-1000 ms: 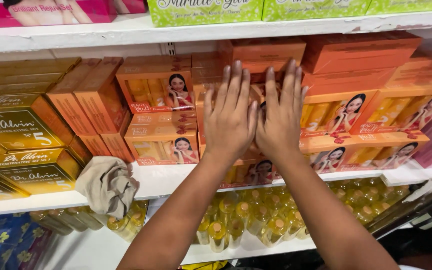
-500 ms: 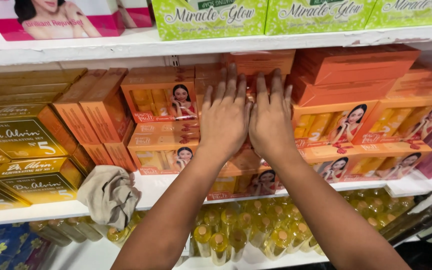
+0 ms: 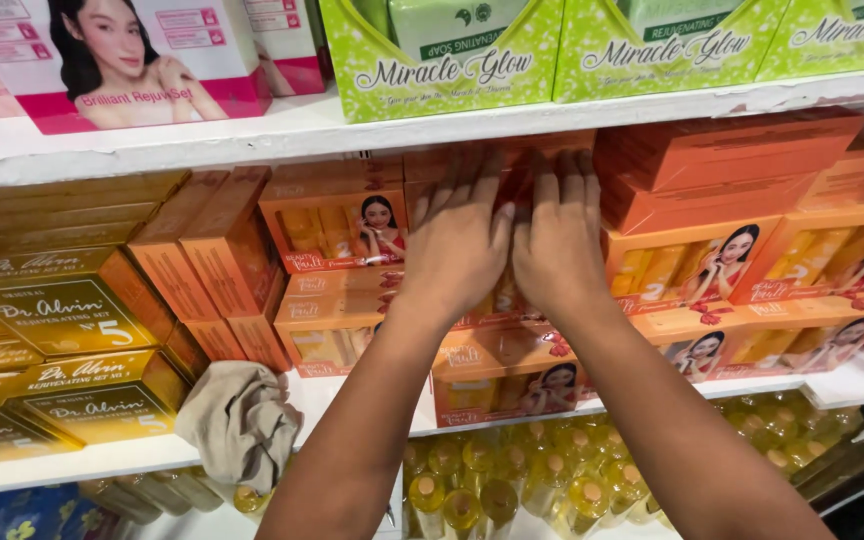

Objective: The person wipes the front of orange cosmetic boxes on a store shelf using a cloth. They repeatedly pick up individual boxes, wipe them, and place them back in their original positions to maintain the display.

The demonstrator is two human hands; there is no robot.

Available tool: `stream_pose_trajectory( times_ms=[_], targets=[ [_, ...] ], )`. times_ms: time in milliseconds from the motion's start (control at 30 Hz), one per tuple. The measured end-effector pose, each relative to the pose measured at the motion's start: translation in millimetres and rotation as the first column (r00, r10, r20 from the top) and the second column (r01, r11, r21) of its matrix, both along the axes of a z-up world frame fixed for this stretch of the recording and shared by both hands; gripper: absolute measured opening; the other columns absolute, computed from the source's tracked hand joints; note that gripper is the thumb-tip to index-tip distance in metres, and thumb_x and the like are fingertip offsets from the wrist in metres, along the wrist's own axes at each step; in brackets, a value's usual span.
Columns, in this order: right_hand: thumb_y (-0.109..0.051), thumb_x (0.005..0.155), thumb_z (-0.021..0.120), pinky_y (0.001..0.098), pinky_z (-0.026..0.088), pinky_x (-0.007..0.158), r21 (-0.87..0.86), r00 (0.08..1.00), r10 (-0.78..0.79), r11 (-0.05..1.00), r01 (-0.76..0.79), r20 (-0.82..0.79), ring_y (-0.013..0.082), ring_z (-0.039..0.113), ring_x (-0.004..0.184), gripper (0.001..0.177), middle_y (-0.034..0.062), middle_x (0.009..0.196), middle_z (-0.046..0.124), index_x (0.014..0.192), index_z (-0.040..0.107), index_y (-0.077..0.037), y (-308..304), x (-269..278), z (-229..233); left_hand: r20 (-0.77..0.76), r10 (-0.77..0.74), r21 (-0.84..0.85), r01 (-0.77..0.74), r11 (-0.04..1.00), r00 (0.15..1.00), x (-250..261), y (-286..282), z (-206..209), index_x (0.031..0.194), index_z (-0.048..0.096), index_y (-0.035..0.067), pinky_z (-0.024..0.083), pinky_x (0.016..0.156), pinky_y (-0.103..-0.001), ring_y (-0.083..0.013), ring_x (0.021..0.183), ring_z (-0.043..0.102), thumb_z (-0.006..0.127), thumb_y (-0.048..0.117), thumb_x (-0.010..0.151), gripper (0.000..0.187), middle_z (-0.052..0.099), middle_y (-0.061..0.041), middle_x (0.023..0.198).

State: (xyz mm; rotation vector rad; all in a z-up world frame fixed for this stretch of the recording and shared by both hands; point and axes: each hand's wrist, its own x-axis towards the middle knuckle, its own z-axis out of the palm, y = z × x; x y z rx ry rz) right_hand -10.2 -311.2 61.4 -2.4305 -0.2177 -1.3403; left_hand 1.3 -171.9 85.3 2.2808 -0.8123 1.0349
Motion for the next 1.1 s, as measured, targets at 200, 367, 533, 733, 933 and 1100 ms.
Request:
stream_pose_trajectory(
  times_ms=[200,367,533,733,933,1100],
  targets=[
    [-0.007,0.093,0.059,0.0614,0.025,0.120,-0.043,0.988,0.095,0.995,-0.090,0.118,0.0587,0.032,0.140,0.053,0.0401,0.144,0.041,0.140,0.046,0.013,39.5,-27.6,-2.3,-0.018,0.053,-0.202,-0.056,0.978,0.998,-11.0,43.4,-1.5,0.141,0.057,0.002,0.035,0.114,-0.050,-0.0384,0.129,0.053,0.056,0.023,0.098,0.047,0.062,-0.022,0.136],
    [-0.005,0.094,0.058,0.0593,0.026,0.122,-0.060,0.966,0.232,0.972,-0.226,0.116,0.0560,0.030,0.146,0.055,0.0370,0.149,0.038,0.145,0.044,0.010,90.6,-44.2,0.1,0.122,0.203,-0.230,-0.171,0.958,0.972,21.6,90.2,-39.8,0.135,0.058,-0.002,0.032,0.117,-0.050,-0.0364,0.143,0.047,0.056,0.018,0.097,0.043,0.058,-0.021,0.147],
    [-0.001,0.091,0.053,0.0568,0.025,0.125,-0.087,0.947,0.320,0.944,-0.317,0.028,0.0518,0.030,0.150,0.057,0.0338,0.155,0.037,0.147,0.043,0.010,135.4,-26.5,-14.5,-0.034,0.276,-0.117,-0.278,0.953,0.960,52.2,120.7,-59.8,0.154,0.039,0.000,0.021,0.117,-0.057,-0.0331,0.153,0.025,0.060,0.020,0.090,0.070,0.034,-0.019,0.163],
    [0.000,0.087,0.055,0.0551,0.027,0.121,-0.067,0.969,0.240,0.968,-0.243,-0.055,0.0546,0.028,0.146,0.061,0.0378,0.153,0.034,0.145,0.041,0.014,161.7,-3.2,-19.3,-0.138,0.271,0.086,-0.261,0.961,0.953,76.6,139.9,-46.7,0.158,0.025,0.005,0.011,0.117,-0.062,-0.0340,0.154,0.012,0.062,0.030,0.089,0.082,0.017,-0.016,0.167],
    [0.000,0.089,0.053,0.0537,0.028,0.121,-0.038,0.974,0.174,0.983,-0.181,-0.149,0.0544,0.027,0.147,0.056,0.0403,0.154,0.032,0.143,0.043,0.012,175.5,20.6,-23.4,-0.180,0.231,0.090,-0.218,0.972,0.956,70.4,150.3,-63.0,0.158,0.030,0.011,0.013,0.117,-0.064,-0.0346,0.153,0.017,0.057,0.031,0.096,0.070,0.023,-0.014,0.166],
    [-0.002,0.084,0.054,0.0537,0.026,0.122,-0.110,0.985,0.138,0.983,-0.149,-0.103,0.0547,0.026,0.147,0.062,0.0396,0.154,0.033,0.144,0.043,0.012,178.9,40.2,-17.3,-0.057,0.229,0.114,-0.221,0.969,0.972,40.2,155.9,-82.4,0.154,0.034,0.001,0.012,0.123,-0.060,-0.0388,0.153,0.018,0.065,0.026,0.086,0.079,0.026,-0.021,0.162]
  ],
)
